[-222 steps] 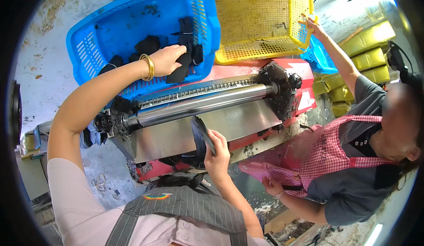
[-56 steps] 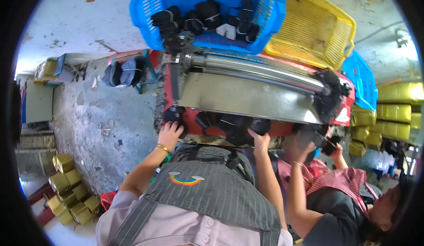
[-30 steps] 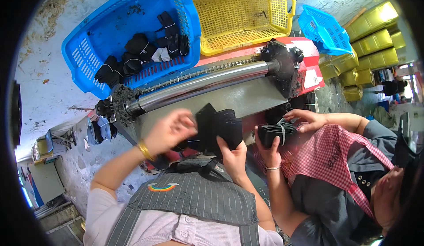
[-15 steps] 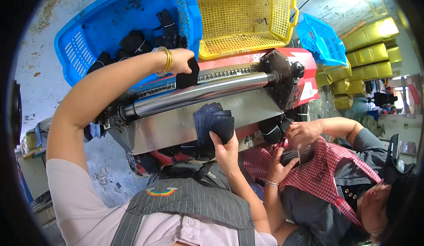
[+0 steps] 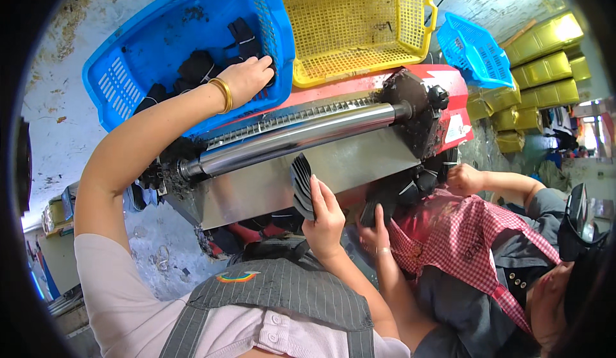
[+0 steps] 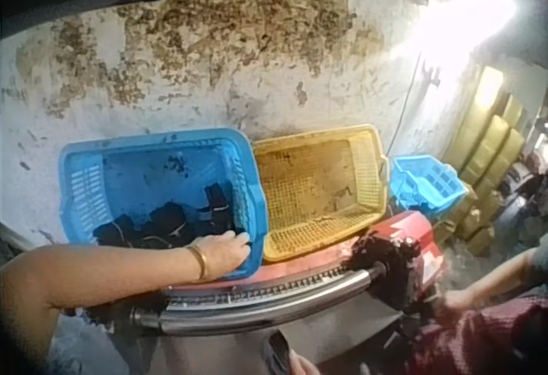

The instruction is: Feeding shoe upper components through a roller machine to apply adhesive or process edges.

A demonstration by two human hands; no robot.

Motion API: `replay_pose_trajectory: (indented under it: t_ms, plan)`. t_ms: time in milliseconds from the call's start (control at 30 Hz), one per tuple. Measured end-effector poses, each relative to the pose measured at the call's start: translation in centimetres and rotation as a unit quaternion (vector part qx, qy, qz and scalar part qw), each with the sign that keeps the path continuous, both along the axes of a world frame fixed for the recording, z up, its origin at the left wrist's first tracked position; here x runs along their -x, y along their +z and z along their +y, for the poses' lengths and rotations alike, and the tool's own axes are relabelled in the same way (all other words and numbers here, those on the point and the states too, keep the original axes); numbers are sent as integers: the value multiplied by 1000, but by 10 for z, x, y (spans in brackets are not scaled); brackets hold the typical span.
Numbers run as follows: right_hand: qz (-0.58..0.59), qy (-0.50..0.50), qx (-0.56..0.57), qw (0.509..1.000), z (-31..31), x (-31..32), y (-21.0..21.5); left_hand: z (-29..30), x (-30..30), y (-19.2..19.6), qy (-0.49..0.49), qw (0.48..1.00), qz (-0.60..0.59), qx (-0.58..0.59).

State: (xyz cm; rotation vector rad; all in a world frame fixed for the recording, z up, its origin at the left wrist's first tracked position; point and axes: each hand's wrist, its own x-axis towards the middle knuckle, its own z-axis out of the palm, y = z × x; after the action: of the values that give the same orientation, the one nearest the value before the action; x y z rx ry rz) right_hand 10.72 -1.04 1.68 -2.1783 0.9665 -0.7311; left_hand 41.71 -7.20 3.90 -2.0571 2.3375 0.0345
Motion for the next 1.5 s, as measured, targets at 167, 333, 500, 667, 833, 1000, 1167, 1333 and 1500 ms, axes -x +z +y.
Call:
replay_pose_trajectory:
  t_ms: [167,333,500,667,833,1000,1167,1333,1500]
  plan:
    - [22,16,59,998,1,-3,-5,0,6,-14,-14,1000,6,-17]
    - [-66,-8,-123,990,5,5,-2,5,13,-23,9,996,63,-65]
    - [-159,-28,-312,936,-8,-20,0,-10,32,-55,-18,938,290,-189]
    - [-172,-36,-346,922,-10,2,-4,-7,21,-36,19,917,321,-235]
    - [-102,-13,-194,976,-9,7,-14,-15,6,-9,47,941,331,-47]
    - [-78,-9,-111,991,-12,6,-4,-12,4,-4,26,988,152,28]
    - [-194,1,-224,955,-22,-27,-9,-13,20,-46,-158,965,114,-177]
    - [-194,-110,-396,891,-11,1,6,-1,17,-45,-34,931,326,-159]
    - [-133,-106,-337,926,-2,18,6,-10,-1,-6,18,939,341,-29]
